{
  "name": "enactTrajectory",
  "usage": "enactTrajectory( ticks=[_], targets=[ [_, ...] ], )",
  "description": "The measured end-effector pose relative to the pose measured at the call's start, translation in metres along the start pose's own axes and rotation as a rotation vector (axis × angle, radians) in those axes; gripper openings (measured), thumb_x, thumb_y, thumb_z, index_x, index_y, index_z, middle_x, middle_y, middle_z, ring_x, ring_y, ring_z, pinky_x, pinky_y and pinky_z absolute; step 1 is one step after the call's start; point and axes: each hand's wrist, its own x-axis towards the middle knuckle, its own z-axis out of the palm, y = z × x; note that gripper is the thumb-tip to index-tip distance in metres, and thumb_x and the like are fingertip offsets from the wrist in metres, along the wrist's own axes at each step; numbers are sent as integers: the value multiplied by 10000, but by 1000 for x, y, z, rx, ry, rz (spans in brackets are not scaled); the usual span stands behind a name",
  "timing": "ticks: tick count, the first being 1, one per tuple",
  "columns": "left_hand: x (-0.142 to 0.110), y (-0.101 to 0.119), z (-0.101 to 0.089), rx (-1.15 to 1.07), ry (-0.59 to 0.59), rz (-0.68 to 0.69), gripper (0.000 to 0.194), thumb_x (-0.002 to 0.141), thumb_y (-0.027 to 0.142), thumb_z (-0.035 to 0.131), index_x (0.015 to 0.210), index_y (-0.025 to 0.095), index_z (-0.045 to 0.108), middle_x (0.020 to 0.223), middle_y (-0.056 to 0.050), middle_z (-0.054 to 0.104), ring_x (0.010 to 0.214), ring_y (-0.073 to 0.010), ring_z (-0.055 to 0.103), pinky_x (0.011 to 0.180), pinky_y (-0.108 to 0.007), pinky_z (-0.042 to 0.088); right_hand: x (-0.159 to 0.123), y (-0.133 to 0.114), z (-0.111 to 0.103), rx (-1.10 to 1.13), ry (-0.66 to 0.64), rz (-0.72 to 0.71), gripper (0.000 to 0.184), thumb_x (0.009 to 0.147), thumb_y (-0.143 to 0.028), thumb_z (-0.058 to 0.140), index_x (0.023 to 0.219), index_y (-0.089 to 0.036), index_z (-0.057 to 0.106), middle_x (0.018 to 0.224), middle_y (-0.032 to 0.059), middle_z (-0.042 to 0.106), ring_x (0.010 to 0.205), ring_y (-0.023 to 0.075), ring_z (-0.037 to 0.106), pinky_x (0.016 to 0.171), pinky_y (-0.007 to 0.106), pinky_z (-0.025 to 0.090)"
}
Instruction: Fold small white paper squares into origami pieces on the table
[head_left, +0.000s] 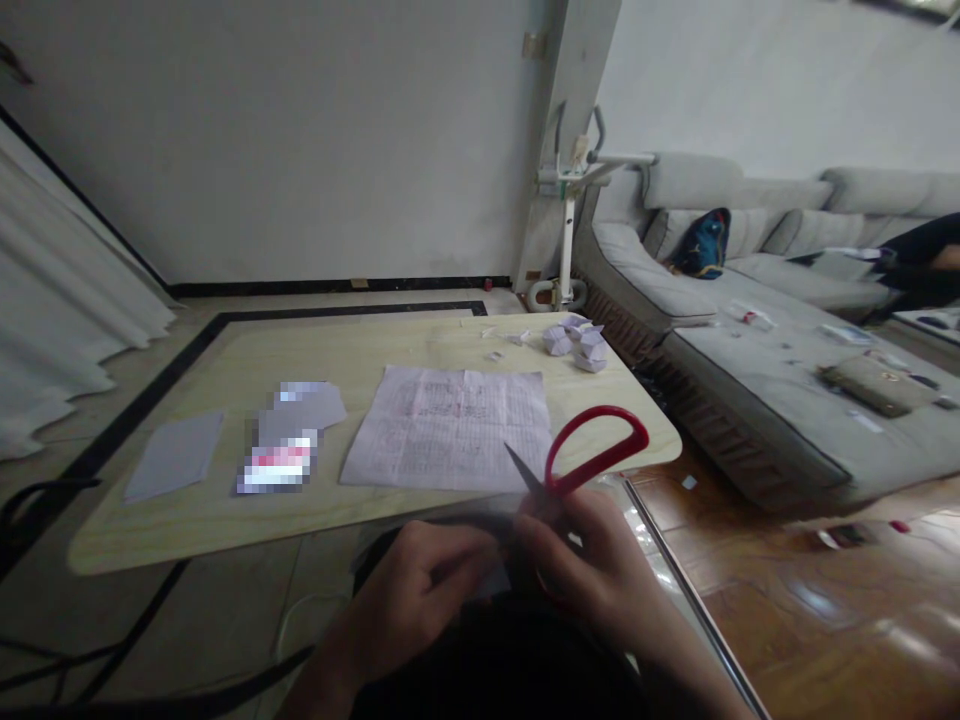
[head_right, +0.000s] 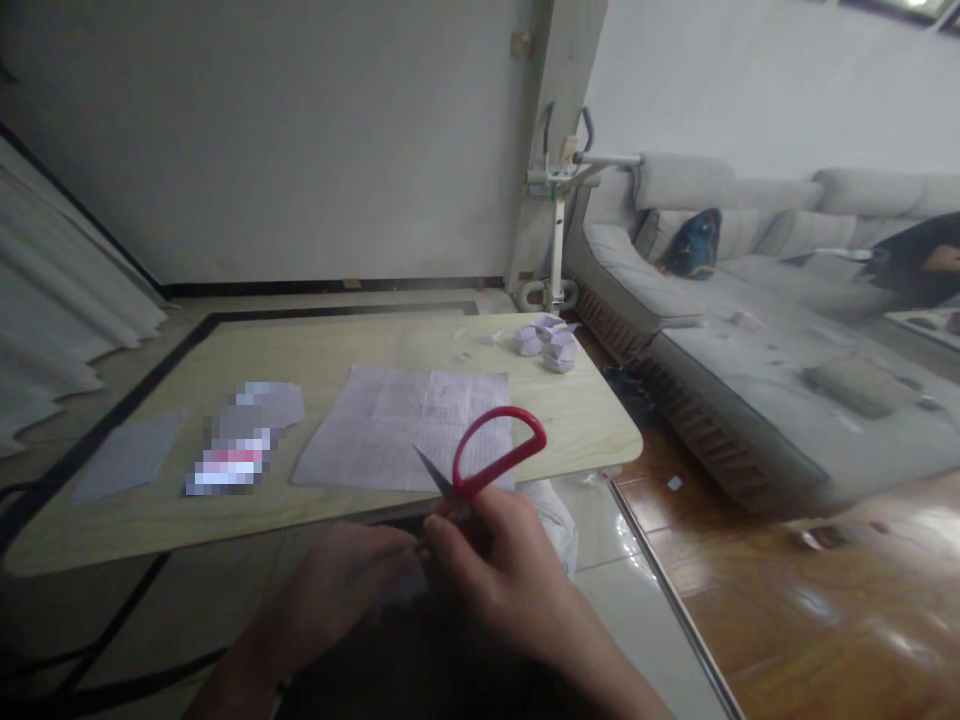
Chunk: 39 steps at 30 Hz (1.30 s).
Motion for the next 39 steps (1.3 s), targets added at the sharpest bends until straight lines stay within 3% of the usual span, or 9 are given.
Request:
enactTrajectory(
  ticks=[4, 7, 11, 18, 24, 28, 30, 34, 39],
  targets=[
    [-2, -9, -4, -66, 148, -114, 210, 917, 338, 565, 933, 204, 726, 620, 0, 649, 483, -114, 572, 504, -205, 463, 7, 17, -13, 77, 198, 2, 222, 890, -355, 581, 779, -163, 600, 607, -6, 568, 526, 122, 510, 485, 234, 393],
    [-1, -14, -4, -196, 205, -109, 257, 928, 403, 535, 930, 206, 699, 702, -21, 681, 482, -103, 572, 469, -192, 452, 33, 43, -34, 144, 295, 92, 292, 878, -438, 593, 765, -177, 527, 518, -67, 430, 418, 83, 376, 400, 210, 291],
    [1, -15, -5, -291, 232, -47, 275, 924, 426, 538, 898, 197, 690, 710, -29, 692, 475, -97, 555, 457, -190, 436, 90, 78, -67, 154, 74, 198, 309, 825, -455, 630, 791, -177, 500, 537, -84, 409, 419, 73, 358, 401, 201, 262],
    [-8, -13, -33, -435, 623, 4, 268, 850, 451, 628, 812, 192, 684, 597, -2, 649, 442, -114, 541, 446, -216, 426, 162, 94, -91, -10, -248, 197, 416, 695, -250, 728, 1068, -115, 603, 709, -46, 493, 603, 92, 449, 529, 206, 359],
    [2, -27, -36, -397, 622, -2, 301, 838, 473, 635, 821, 178, 696, 612, -13, 668, 477, -136, 559, 460, -225, 439, 171, 65, -88, 45, -450, 158, 540, 699, -237, 740, 1202, -114, 586, 738, -36, 530, 618, 94, 482, 533, 198, 390],
    [27, -29, -33, -288, 717, 41, 342, 870, 473, 595, 786, 171, 731, 809, -66, 731, 802, -214, 650, 751, -283, 508, 154, 47, -75, 264, -587, 140, 739, 681, -214, 731, 1367, -163, 461, 723, -59, 505, 533, 74, 424, 444, 176, 324],
    [42, -28, -34, -322, 713, 72, 340, 886, 472, 577, 926, 181, 747, 1028, -89, 735, 960, -245, 648, 872, -323, 485, 145, 42, -63, 403, -686, 105, 741, 644, -206, 754, 1337, -169, 493, 715, -65, 474, 540, 71, 410, 440, 169, 302],
    [66, -27, -41, -444, 608, 175, 413, 893, 449, 585, 1204, 189, 666, 1378, -129, 571, 1215, -298, 550, 1013, -400, 420, 128, 38, -33, 756, -889, 112, 636, 604, -181, 776, 1211, -170, 588, 682, -91, 350, 493, 37, 315, 450, 167, 272],
    [69, -27, -52, -398, 388, 275, 320, 921, 379, 565, 1151, 197, 693, 1429, -114, 523, 1237, -295, 528, 1019, -403, 421, 116, 44, -14, 1004, -1020, 172, 571, 618, -194, 753, 1170, -136, 619, 664, -75, 408, 471, 45, 375, 435, 179, 310]
  ],
)
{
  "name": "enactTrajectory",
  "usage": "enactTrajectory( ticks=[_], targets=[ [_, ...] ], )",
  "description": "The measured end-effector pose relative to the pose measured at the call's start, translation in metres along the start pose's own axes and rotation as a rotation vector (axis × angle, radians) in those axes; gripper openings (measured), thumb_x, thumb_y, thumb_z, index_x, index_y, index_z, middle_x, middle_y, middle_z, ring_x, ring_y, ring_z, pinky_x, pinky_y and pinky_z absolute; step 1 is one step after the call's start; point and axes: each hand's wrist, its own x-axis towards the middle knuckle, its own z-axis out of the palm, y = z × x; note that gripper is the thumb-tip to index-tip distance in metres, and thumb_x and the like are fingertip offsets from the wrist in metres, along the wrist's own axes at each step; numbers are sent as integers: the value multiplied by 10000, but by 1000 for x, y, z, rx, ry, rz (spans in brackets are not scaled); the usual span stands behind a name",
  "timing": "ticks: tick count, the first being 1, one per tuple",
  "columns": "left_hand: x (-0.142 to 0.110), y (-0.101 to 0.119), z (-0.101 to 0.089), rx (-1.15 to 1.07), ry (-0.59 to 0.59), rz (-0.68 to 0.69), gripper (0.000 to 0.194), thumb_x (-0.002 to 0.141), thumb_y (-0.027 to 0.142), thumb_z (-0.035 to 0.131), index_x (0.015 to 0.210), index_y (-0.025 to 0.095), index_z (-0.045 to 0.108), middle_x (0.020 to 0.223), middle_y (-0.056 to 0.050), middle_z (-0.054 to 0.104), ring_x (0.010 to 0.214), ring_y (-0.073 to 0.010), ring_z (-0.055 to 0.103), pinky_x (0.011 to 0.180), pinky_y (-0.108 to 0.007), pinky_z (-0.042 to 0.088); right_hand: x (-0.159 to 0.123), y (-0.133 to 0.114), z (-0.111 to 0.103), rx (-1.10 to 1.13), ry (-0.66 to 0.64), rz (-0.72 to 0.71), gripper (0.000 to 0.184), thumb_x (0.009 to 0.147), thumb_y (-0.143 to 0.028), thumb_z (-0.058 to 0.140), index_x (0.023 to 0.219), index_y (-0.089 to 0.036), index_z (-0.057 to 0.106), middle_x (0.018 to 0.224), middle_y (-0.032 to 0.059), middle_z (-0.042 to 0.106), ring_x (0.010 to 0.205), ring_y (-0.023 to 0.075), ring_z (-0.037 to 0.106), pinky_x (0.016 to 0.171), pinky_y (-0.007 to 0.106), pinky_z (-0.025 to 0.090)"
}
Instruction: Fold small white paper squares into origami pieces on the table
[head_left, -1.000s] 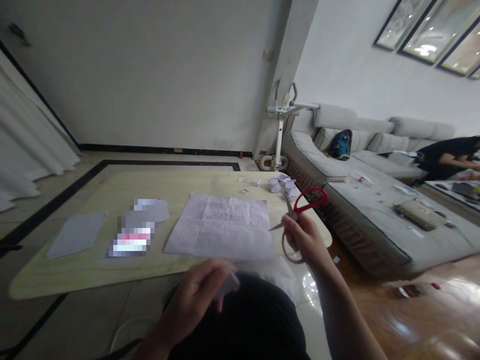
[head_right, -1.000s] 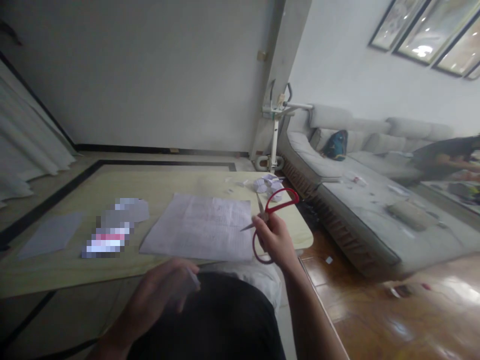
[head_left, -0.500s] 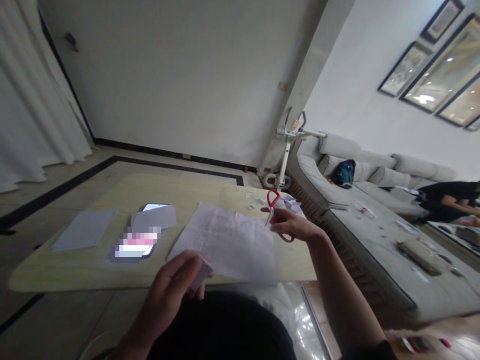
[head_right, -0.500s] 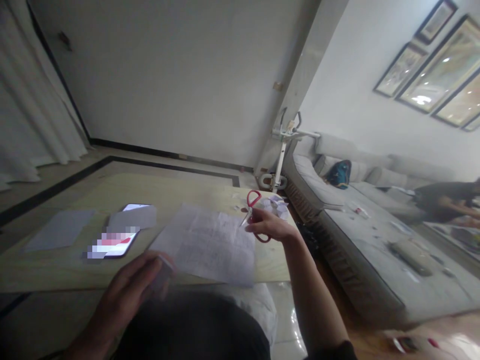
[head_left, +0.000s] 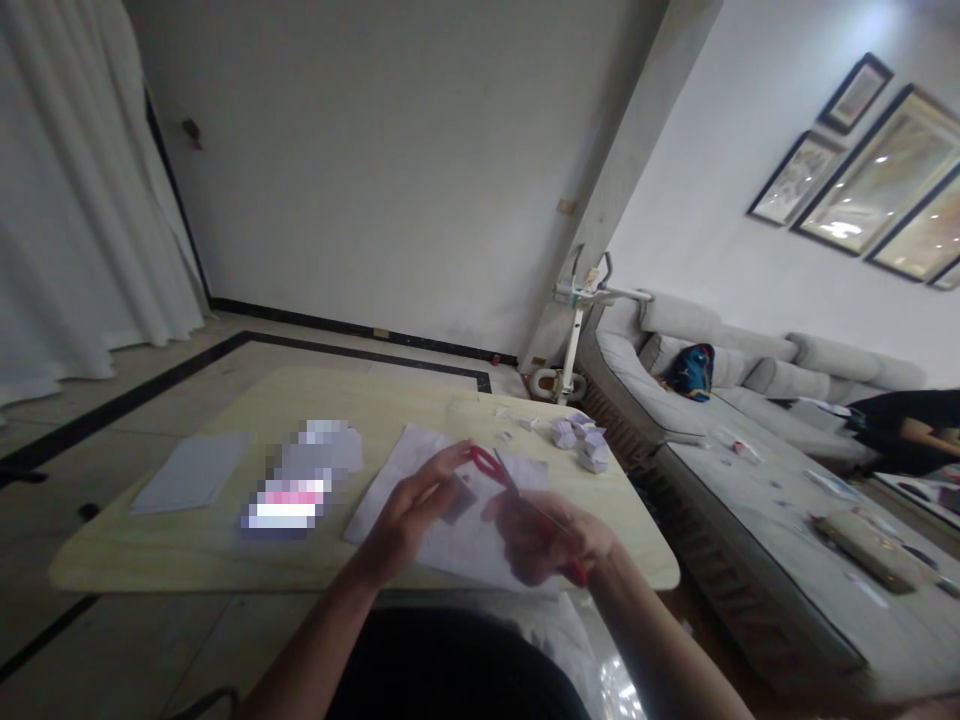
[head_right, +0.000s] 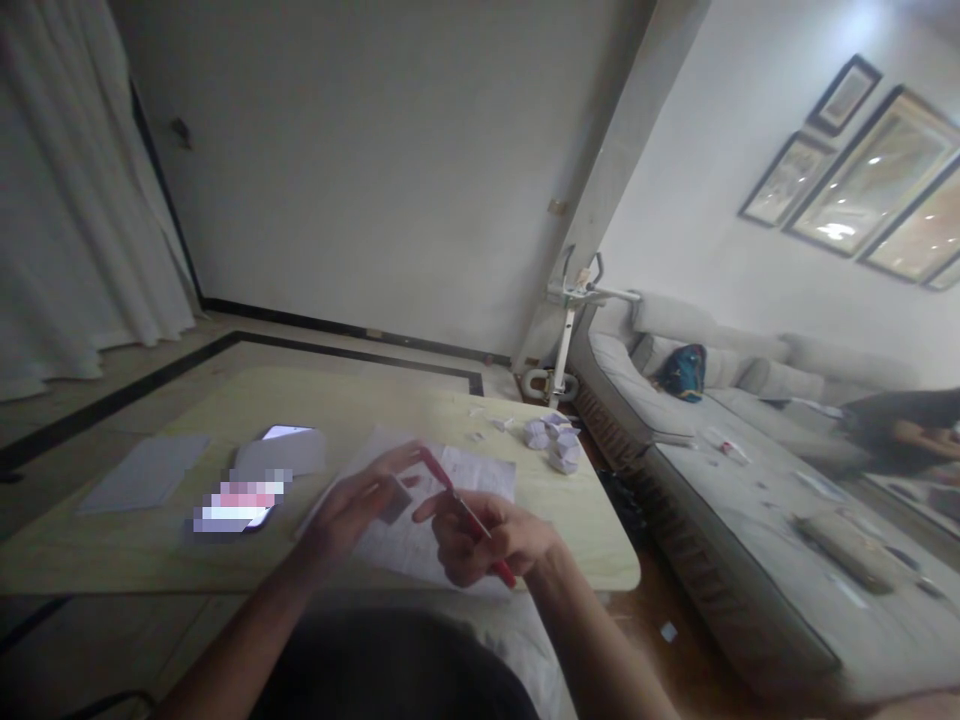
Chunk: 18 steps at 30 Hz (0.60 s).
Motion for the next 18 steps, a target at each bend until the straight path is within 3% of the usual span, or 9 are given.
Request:
enactTrajectory(
  ticks=[4, 7, 10, 13, 15, 18],
  targets=[
    [-3, 9, -6, 189, -129, -21, 275, 926, 371, 557, 1029, 192, 740, 1162, -99, 688, 950, -219, 632, 797, -294, 488, -6, 2, 0, -47, -79, 66, 506, 632, -206, 747, 1112, -83, 643, 633, -56, 474, 435, 55, 423, 406, 184, 352],
    [-6, 11, -8, 221, -157, -13, 281, 932, 352, 541, 976, 172, 752, 979, -81, 707, 731, -158, 591, 630, -246, 446, -12, -2, -5, -159, -37, 133, 565, 643, -258, 769, 1155, -72, 616, 647, -32, 559, 410, 53, 422, 373, 177, 324],
    [-9, 4, -9, 239, -12, -36, 269, 920, 347, 555, 965, 162, 745, 900, -63, 694, 688, -149, 557, 610, -243, 418, -17, -2, -11, -291, 214, 135, 419, 733, -354, 727, 1048, -97, 628, 639, 0, 608, 443, 76, 465, 395, 179, 308],
    [-15, -8, -5, 222, 183, -111, 263, 885, 381, 596, 838, 153, 718, 745, -28, 659, 691, -162, 559, 640, -245, 428, -15, 9, -14, -437, 650, -39, 296, 810, -418, 676, 795, -130, 614, 634, 13, 596, 524, 92, 505, 470, 195, 339],
    [-18, -16, 1, 183, 248, -170, 305, 860, 421, 617, 731, 150, 672, 667, -9, 625, 642, -156, 547, 615, -242, 427, -10, 20, -11, -502, 868, -122, 315, 846, -449, 643, 790, -141, 614, 695, 27, 611, 582, 104, 526, 509, 206, 354],
    [-22, -24, 15, 120, 247, -229, 361, 839, 464, 625, 670, 145, 640, 594, -1, 595, 582, -149, 535, 566, -236, 415, 2, 35, -2, -461, 946, -204, 322, 852, -475, 631, 936, -164, 647, 872, 62, 653, 760, 166, 598, 604, 247, 427]
  ],
)
